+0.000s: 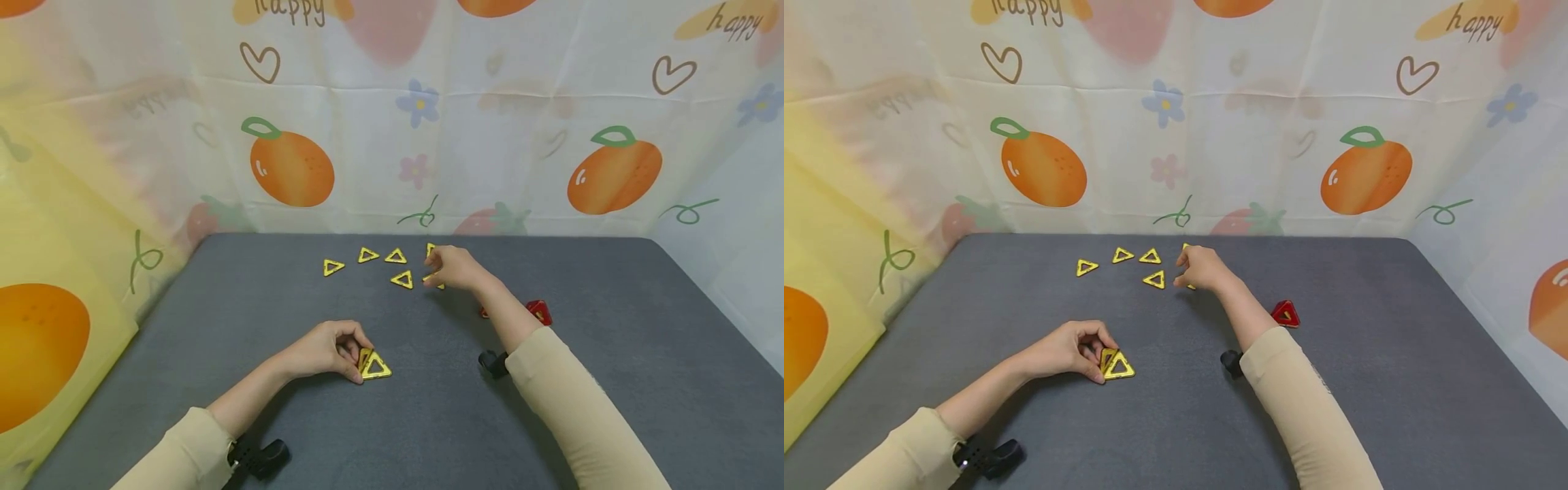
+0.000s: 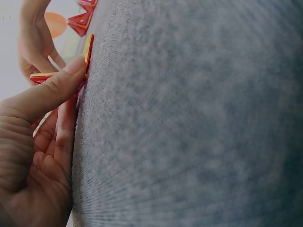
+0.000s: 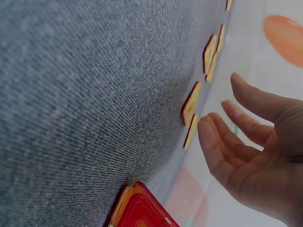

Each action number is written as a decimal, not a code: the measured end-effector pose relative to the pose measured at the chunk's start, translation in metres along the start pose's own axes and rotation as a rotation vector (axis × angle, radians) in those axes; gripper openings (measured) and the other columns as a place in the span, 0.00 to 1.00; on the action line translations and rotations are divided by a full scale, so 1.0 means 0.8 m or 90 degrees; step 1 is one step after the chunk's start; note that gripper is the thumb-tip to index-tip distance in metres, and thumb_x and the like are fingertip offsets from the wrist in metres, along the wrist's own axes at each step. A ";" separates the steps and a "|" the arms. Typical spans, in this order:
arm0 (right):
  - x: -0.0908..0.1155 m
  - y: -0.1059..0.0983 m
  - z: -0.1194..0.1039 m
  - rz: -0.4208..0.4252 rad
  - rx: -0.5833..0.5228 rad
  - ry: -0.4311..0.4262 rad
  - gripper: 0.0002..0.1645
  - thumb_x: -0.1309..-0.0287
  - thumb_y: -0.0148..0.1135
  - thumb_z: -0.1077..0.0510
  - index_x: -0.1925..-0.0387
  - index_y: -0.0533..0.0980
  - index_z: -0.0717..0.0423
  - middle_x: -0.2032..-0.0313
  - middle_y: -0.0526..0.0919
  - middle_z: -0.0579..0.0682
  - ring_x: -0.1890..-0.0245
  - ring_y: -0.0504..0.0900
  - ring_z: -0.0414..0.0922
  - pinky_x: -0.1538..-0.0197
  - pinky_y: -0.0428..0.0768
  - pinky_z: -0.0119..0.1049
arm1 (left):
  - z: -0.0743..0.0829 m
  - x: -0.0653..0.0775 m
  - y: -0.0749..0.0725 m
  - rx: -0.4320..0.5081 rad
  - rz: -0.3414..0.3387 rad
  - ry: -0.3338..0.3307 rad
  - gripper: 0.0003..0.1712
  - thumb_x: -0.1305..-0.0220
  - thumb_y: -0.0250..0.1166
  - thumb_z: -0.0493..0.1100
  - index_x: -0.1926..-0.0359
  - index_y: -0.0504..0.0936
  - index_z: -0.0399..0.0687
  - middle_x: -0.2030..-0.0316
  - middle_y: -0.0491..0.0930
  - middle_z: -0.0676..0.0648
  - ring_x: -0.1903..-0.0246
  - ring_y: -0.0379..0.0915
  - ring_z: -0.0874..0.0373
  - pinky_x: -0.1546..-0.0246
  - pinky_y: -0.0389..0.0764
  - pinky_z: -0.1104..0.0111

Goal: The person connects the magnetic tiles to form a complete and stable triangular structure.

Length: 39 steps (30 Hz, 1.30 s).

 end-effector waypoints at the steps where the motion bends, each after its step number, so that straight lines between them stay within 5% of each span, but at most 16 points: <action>1: -0.001 -0.001 0.001 -0.004 0.003 0.008 0.30 0.39 0.67 0.56 0.38 0.72 0.63 0.40 0.77 0.63 0.38 0.75 0.59 0.38 0.77 0.51 | 0.000 0.000 0.000 -0.001 0.000 -0.001 0.26 0.55 0.79 0.33 0.52 0.82 0.42 0.67 0.78 0.49 0.68 0.76 0.64 0.65 0.85 0.69; 12: -0.014 -0.004 0.005 -0.021 0.049 0.084 0.34 0.40 0.68 0.55 0.36 0.70 0.66 0.36 0.74 0.63 0.35 0.72 0.60 0.34 0.74 0.51 | 0.001 -0.001 -0.001 -0.013 0.000 -0.002 0.26 0.55 0.79 0.35 0.52 0.82 0.42 0.67 0.79 0.48 0.69 0.76 0.64 0.66 0.84 0.71; 24: -0.022 0.005 0.012 -0.009 0.096 0.103 0.33 0.41 0.69 0.55 0.37 0.72 0.65 0.36 0.75 0.63 0.36 0.74 0.60 0.35 0.76 0.51 | -0.004 -0.001 -0.002 -0.008 -0.003 0.004 0.26 0.55 0.79 0.34 0.52 0.82 0.42 0.67 0.78 0.48 0.68 0.76 0.64 0.65 0.84 0.70; 31: -0.023 0.010 0.013 0.012 0.132 0.094 0.23 0.42 0.70 0.54 0.50 0.78 0.64 0.48 0.80 0.61 0.54 0.77 0.52 0.49 0.77 0.44 | -0.004 -0.001 -0.002 -0.014 -0.001 0.011 0.26 0.55 0.79 0.35 0.53 0.82 0.43 0.68 0.79 0.48 0.69 0.76 0.65 0.66 0.83 0.72; 39: -0.027 0.015 0.012 0.023 0.185 0.073 0.17 0.42 0.70 0.55 0.57 0.80 0.64 0.53 0.83 0.59 0.57 0.78 0.50 0.51 0.77 0.43 | -0.003 -0.001 -0.002 -0.012 -0.002 0.013 0.26 0.55 0.79 0.35 0.52 0.82 0.43 0.68 0.79 0.48 0.69 0.76 0.65 0.66 0.83 0.72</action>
Point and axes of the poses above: each hand's wrist, its own x-axis away from the middle knuckle, its own y-axis out of the palm, z = x × y, the point moved 1 cm from there along -x, towards the middle knuckle
